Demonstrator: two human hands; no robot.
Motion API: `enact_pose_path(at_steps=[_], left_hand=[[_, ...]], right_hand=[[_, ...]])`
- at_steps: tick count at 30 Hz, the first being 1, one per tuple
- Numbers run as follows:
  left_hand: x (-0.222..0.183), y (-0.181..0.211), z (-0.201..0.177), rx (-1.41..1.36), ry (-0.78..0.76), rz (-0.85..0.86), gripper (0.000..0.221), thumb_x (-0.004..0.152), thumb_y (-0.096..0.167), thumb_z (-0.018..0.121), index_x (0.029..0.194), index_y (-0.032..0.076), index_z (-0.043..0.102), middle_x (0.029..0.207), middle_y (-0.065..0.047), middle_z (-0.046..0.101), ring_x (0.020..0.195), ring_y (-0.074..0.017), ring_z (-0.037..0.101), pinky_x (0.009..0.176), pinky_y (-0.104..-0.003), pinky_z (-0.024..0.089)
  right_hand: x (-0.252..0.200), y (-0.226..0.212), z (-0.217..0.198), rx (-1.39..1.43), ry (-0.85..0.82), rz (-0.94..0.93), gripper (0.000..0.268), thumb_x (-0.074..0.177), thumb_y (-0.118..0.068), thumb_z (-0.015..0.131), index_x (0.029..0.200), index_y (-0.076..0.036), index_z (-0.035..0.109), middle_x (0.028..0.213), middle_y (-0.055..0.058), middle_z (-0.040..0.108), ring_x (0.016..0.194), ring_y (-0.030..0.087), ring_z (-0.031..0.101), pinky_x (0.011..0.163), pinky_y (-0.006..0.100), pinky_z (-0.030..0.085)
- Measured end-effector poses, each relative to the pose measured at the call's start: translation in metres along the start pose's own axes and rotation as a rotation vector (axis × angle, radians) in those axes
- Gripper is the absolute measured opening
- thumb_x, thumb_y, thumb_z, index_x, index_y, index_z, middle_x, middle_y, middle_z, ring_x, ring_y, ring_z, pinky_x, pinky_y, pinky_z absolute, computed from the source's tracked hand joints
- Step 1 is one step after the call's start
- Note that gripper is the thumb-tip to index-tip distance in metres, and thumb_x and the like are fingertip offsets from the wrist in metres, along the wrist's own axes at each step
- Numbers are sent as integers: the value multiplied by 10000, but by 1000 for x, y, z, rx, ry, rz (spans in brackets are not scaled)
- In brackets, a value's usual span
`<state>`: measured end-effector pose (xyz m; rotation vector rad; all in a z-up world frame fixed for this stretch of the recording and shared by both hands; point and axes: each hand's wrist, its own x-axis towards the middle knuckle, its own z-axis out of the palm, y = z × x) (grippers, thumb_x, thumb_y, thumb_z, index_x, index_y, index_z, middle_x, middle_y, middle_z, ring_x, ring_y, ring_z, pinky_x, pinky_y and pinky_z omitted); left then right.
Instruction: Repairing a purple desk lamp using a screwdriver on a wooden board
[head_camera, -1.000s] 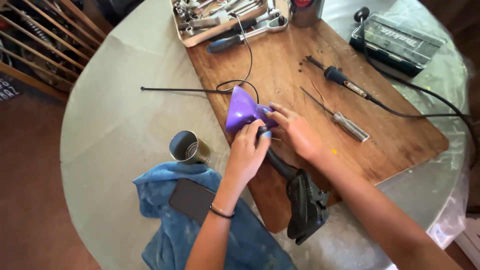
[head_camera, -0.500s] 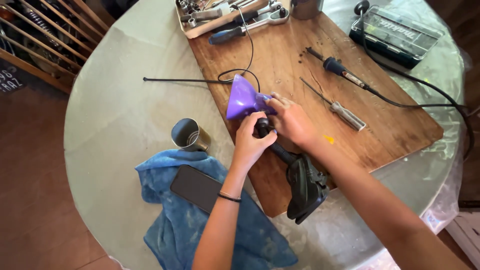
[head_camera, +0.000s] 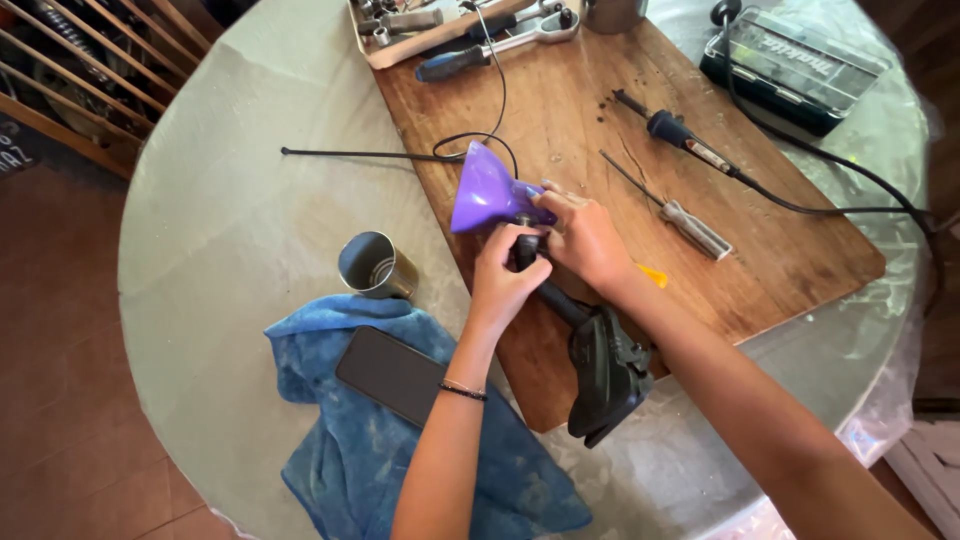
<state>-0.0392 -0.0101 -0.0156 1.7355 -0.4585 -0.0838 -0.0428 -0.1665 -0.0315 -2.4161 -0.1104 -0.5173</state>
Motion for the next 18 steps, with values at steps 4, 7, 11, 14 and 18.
enact_pose_path(at_steps=[4,7,11,14,18], left_hand=[[-5,5,3,77,53,50,297,665,147,733,960,149,700,915,-98,637,874,-236,643,802,-369,534],[-11,-10,9,138,81,66,323,663,167,732,978,147,662,930,-93,598,882,-264,628,785,-405,522],[-33,13,22,181,107,-57,478,616,228,748,1064,191,585,1028,-75,541,904,-312,625,787,-497,538],[-46,27,37,216,185,-137,439,689,162,663,1108,149,530,1103,-118,495,940,-422,629,809,-580,550],[-40,1,54,148,278,-123,247,895,165,523,1137,138,481,1120,-130,442,836,-417,647,738,-547,576]], right_hand=[[0,-5,-4,26,6,18,328,768,-104,705,1082,-139,614,1091,205,689,1003,439,656,787,555,544],[2,-9,-6,35,9,47,299,769,-90,722,1052,-132,632,1062,193,701,1010,435,653,801,551,540],[0,-15,-8,76,20,78,318,770,-90,729,1071,-127,635,1097,192,694,1035,434,640,814,557,536],[-1,-13,-7,135,18,90,315,773,-88,736,1070,-137,644,1125,162,699,1076,416,629,845,528,533],[-3,-5,-4,102,27,32,339,766,-78,756,1083,-116,642,1141,181,693,1043,436,636,835,539,532]])
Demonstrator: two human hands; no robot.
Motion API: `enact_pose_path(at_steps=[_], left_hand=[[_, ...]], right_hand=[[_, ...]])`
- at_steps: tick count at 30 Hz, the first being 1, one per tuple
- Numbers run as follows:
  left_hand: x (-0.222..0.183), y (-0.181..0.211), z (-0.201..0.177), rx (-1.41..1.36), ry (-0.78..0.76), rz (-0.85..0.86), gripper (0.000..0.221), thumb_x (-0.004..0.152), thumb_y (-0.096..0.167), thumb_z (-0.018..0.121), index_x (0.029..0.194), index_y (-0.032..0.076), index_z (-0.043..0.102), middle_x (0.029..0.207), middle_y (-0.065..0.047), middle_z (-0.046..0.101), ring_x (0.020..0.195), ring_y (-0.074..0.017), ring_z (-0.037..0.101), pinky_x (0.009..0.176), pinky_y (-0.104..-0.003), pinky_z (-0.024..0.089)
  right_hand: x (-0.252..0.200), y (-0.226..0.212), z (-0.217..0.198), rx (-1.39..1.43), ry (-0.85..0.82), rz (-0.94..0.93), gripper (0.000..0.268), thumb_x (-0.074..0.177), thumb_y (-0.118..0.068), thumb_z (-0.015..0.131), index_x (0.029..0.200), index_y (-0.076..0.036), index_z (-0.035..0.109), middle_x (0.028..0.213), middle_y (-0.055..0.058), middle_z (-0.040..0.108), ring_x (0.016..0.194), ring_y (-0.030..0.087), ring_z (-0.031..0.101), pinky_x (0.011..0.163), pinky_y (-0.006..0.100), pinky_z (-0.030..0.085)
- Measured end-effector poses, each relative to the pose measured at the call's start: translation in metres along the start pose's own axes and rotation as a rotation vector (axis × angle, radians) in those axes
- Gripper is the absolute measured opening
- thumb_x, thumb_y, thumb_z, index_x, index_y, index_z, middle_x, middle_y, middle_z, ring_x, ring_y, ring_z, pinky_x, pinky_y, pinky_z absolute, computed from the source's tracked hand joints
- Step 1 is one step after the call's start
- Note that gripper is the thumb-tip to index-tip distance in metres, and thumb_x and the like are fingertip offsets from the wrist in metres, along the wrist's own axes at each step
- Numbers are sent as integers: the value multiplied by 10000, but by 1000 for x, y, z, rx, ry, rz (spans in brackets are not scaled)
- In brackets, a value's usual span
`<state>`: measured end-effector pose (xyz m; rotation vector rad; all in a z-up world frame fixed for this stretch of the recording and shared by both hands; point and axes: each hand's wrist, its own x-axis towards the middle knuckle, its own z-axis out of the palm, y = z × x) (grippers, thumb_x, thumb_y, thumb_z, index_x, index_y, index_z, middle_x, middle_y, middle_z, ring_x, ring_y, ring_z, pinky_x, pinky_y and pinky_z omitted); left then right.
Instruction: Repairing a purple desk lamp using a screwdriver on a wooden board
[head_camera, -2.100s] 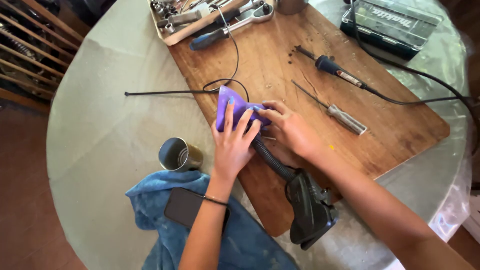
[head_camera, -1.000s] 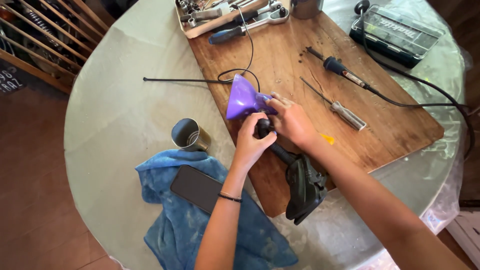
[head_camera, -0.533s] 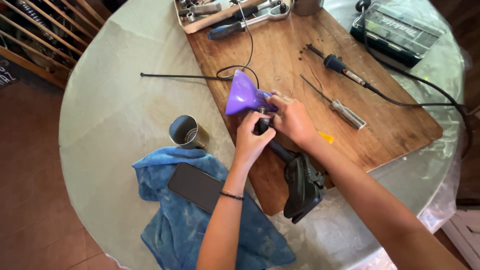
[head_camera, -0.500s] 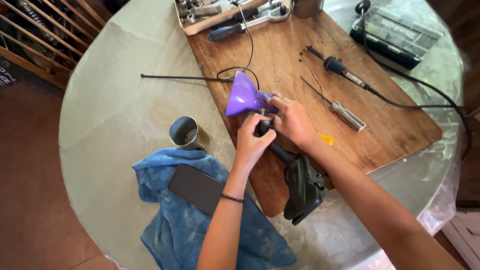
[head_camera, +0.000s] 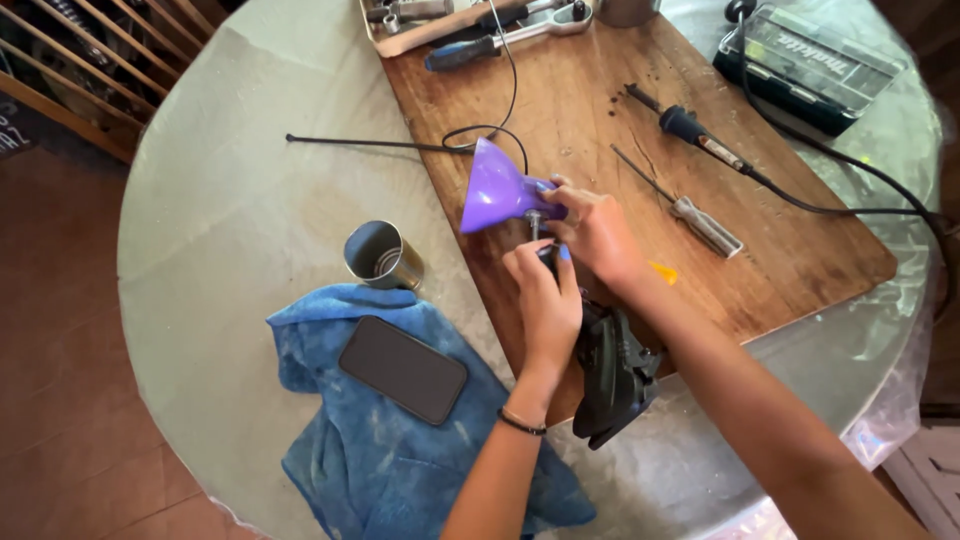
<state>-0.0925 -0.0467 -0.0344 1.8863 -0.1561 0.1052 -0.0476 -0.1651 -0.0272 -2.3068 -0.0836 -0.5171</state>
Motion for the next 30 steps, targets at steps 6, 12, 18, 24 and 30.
enact_pose_path(at_steps=[6,12,18,24,30], left_hand=[[2,1,10,36,44,26,144,1002,129,439,1143,100,431,1102,-150,423,793,-484,641,645,-573,584],[7,2,8,32,-1,-42,137,1002,150,427,1136,121,422,1140,-146,424,821,-525,631,698,-624,564],[16,8,2,106,-58,-68,122,1000,176,420,1117,140,426,1157,-118,431,798,-527,643,721,-639,554],[13,1,3,156,-72,-83,136,982,159,432,1117,151,419,1165,-105,424,772,-532,646,723,-646,553],[8,-6,6,157,-75,-44,240,889,100,525,1098,163,424,1141,-109,421,770,-559,630,703,-664,558]], right_hand=[[4,-8,-15,-16,-51,-127,390,758,-12,738,1119,-76,604,1237,219,648,1056,488,613,837,569,523],[3,12,-16,-26,-111,-194,403,795,43,643,1164,-103,575,1301,187,603,1114,487,586,880,561,510],[2,5,-26,-4,-117,-158,470,810,24,675,1247,-119,580,1319,163,600,1154,450,582,911,532,505],[5,-2,-39,22,-192,-192,462,830,36,630,1268,-102,586,1305,214,600,1140,500,567,910,570,494],[-1,11,-33,-59,-213,-193,388,921,-63,566,1294,-165,582,1331,195,590,1125,482,577,873,572,506]])
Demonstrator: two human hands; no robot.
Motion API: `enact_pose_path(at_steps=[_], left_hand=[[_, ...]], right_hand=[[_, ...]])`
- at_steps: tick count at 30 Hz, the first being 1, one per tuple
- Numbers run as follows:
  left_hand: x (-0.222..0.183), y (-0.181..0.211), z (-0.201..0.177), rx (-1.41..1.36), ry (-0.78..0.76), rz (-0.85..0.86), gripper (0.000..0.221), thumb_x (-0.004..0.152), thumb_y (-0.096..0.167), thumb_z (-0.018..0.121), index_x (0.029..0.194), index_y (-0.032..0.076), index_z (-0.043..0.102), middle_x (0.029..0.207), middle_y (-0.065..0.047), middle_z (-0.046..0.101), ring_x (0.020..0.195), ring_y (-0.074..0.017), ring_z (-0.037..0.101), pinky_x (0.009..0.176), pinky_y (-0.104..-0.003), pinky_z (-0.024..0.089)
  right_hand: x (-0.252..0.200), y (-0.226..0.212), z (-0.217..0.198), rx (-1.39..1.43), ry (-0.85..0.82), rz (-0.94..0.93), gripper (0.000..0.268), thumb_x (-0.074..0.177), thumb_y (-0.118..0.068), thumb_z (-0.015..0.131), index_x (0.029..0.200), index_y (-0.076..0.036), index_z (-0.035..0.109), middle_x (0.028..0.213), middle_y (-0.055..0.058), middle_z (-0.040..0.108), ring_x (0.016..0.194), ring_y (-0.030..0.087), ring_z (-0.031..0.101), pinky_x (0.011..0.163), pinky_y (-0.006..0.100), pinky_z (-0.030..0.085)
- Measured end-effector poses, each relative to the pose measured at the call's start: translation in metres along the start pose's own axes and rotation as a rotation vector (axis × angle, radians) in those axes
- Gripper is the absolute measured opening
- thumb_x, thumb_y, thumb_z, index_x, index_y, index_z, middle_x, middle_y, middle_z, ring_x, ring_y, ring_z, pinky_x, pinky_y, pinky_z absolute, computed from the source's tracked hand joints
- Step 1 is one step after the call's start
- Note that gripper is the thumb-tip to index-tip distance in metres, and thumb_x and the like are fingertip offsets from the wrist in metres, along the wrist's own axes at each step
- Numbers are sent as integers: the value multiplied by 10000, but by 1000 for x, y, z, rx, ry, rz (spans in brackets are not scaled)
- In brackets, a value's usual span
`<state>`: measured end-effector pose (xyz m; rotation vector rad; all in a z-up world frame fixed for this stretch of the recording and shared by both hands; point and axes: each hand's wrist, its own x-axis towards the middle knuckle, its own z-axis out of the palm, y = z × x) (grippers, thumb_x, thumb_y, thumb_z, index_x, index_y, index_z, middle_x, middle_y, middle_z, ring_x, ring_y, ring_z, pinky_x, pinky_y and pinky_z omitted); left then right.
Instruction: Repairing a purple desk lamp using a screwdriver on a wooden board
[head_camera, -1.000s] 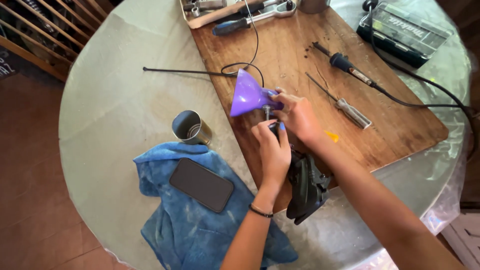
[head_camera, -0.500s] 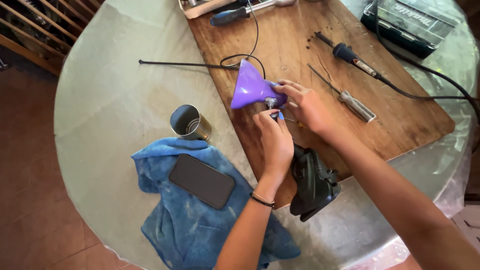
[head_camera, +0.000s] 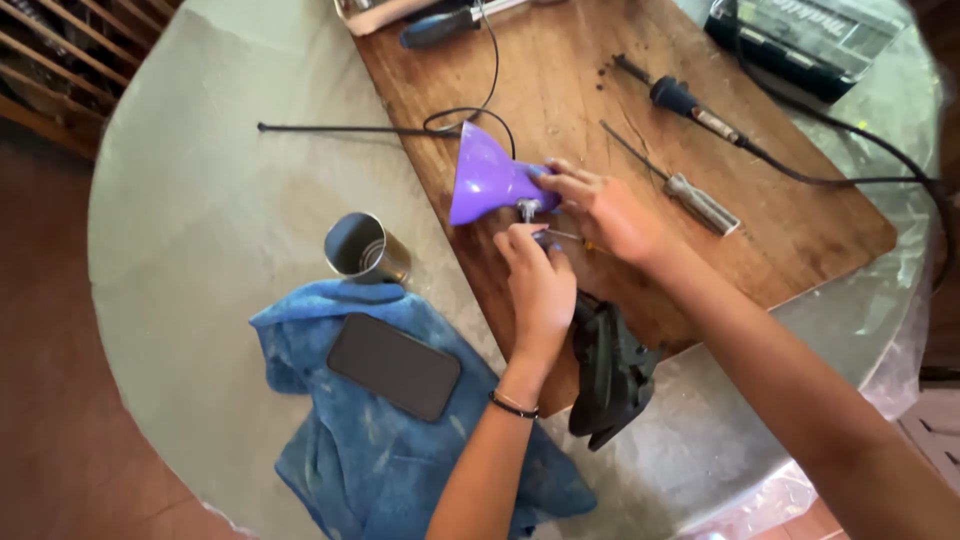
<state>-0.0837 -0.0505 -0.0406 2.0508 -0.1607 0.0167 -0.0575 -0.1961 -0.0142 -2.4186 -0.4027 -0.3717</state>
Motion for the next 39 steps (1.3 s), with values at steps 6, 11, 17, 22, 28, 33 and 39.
enact_pose_path(at_steps=[6,11,17,22,28,33,39], left_hand=[[-5,-1,7,-14,-8,19,309,841,37,499,1114,149,407,1128,-128,402,767,-568,622,706,-653,560],[-11,1,8,7,-16,20,326,823,17,484,1114,137,398,1120,-134,394,758,-568,625,716,-646,557],[-8,4,6,6,-13,2,334,822,-5,465,1124,119,396,1119,-144,391,783,-581,618,727,-650,556],[-10,1,8,27,10,-14,343,800,-15,466,1109,124,407,1143,-134,399,759,-573,627,733,-630,561],[-19,14,7,43,-5,24,371,785,-61,471,1101,121,402,1147,-124,398,758,-558,638,719,-607,575],[-15,17,-2,68,-2,21,336,805,-38,458,1093,130,413,1128,-111,418,730,-546,644,701,-589,581],[12,56,-27,-81,-48,63,265,841,1,469,1070,124,420,1109,-137,428,728,-551,639,668,-593,575]], right_hand=[[4,3,-3,-6,-24,-24,383,888,-38,593,1258,-139,587,1309,220,602,1101,497,586,855,570,509],[4,0,-8,-15,-47,-45,393,848,-15,633,1223,-119,583,1292,216,609,1075,496,603,843,552,522],[3,-11,-19,-28,-98,-40,416,830,1,612,1225,-122,560,1326,200,589,1083,495,597,834,556,519],[2,-5,-31,-50,78,-154,455,901,103,472,1324,-41,561,1353,235,564,1206,472,555,947,517,489],[0,-30,-39,98,-137,-163,661,771,118,580,1410,2,460,1373,318,503,1186,583,487,946,630,446],[0,-6,-28,119,-93,-167,566,865,-26,624,1414,-20,486,1230,298,565,1112,544,563,892,572,488],[21,-14,-71,150,37,-178,500,887,-106,658,1368,-22,547,1232,233,593,1140,469,590,913,508,498]])
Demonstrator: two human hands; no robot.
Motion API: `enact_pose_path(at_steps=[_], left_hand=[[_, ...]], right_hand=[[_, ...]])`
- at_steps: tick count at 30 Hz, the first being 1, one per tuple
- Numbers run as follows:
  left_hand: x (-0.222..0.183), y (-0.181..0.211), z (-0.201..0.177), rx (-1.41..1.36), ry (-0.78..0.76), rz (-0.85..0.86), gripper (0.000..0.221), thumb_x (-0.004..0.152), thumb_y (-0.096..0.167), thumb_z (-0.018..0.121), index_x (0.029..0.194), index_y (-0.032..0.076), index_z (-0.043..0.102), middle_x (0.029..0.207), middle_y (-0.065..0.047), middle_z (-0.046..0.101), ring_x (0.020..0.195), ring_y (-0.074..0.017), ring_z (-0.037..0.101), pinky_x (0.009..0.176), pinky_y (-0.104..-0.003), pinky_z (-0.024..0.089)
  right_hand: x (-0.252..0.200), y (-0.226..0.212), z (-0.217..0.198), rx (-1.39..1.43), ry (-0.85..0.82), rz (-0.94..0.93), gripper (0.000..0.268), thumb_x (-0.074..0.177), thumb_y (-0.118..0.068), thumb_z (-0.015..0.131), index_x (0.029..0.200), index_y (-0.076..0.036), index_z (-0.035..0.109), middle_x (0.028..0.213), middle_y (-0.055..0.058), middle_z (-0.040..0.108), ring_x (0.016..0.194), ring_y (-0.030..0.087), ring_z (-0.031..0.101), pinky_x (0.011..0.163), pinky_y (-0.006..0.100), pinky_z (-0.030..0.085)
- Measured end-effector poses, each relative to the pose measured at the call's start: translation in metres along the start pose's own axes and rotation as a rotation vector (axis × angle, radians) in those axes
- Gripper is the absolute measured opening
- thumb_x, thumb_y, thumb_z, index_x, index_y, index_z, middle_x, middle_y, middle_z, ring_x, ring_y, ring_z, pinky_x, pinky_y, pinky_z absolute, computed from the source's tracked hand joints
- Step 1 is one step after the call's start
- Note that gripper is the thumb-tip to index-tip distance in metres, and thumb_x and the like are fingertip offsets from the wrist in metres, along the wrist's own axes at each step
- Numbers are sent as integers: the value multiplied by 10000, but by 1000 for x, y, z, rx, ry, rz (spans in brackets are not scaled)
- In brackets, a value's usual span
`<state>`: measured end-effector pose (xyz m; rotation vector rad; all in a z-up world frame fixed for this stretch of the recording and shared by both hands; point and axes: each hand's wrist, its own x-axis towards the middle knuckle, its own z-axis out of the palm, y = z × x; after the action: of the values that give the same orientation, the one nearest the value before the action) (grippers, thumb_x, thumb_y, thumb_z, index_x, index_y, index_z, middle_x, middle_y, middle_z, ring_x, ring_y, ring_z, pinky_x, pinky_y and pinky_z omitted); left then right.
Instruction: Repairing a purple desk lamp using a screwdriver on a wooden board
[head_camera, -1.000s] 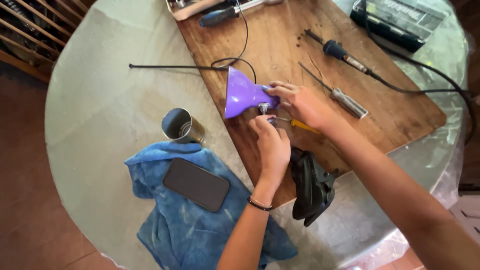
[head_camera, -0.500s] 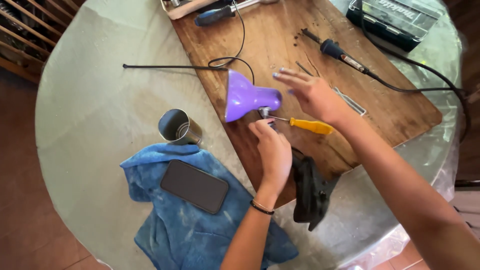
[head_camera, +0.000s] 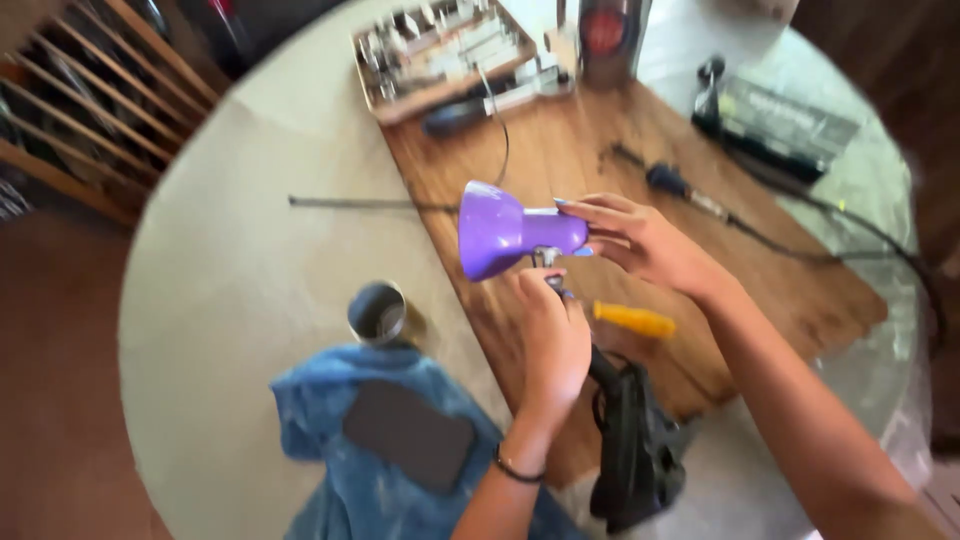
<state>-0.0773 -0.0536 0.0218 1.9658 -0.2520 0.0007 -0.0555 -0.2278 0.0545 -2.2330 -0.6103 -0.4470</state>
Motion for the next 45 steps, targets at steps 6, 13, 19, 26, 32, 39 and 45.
enact_pose_path(at_steps=[6,13,19,26,32,39,45], left_hand=[[22,66,-30,-177,-66,-63,217,901,60,462,1108,119,434,1096,-97,420,697,-412,653,665,-485,584],[31,74,-47,-568,-130,-375,221,909,85,496,1127,123,487,894,-83,510,473,-141,456,415,-304,495],[45,64,-52,-563,-97,-446,213,898,81,546,1105,130,555,699,-68,488,510,-131,467,466,-290,473],[49,62,-56,-526,-167,-434,195,923,128,514,1117,116,504,813,-76,522,457,-131,467,477,-280,495],[53,65,-56,-547,-169,-520,193,919,131,521,1112,131,512,822,-76,512,469,-147,468,484,-298,489],[56,68,-61,-623,-157,-608,194,912,105,515,1104,128,504,780,-78,486,494,-146,445,454,-305,474],[58,61,-56,-611,-139,-583,207,892,92,522,1098,108,509,728,-88,482,481,-147,439,451,-308,473]], right_hand=[[34,-26,-29,256,107,121,474,855,1,651,1321,21,565,1272,259,571,1050,385,662,835,455,572],[42,-33,-23,241,158,208,480,860,9,626,1332,-32,548,1308,121,626,1092,173,660,966,336,580],[50,-9,-11,180,150,133,515,828,2,684,1325,-18,549,1345,157,603,1070,203,689,942,320,582],[50,-4,-7,135,118,129,552,819,51,675,1345,9,513,1350,199,585,1093,271,689,965,357,584],[50,-1,-4,211,114,242,527,838,3,652,1348,1,521,1329,161,605,1118,225,655,978,338,566],[50,1,1,201,112,205,500,852,-16,657,1337,7,536,1350,169,594,1139,177,610,976,309,551],[50,4,0,179,91,223,526,852,-31,673,1359,-11,532,1307,132,630,1092,135,605,948,283,538]])
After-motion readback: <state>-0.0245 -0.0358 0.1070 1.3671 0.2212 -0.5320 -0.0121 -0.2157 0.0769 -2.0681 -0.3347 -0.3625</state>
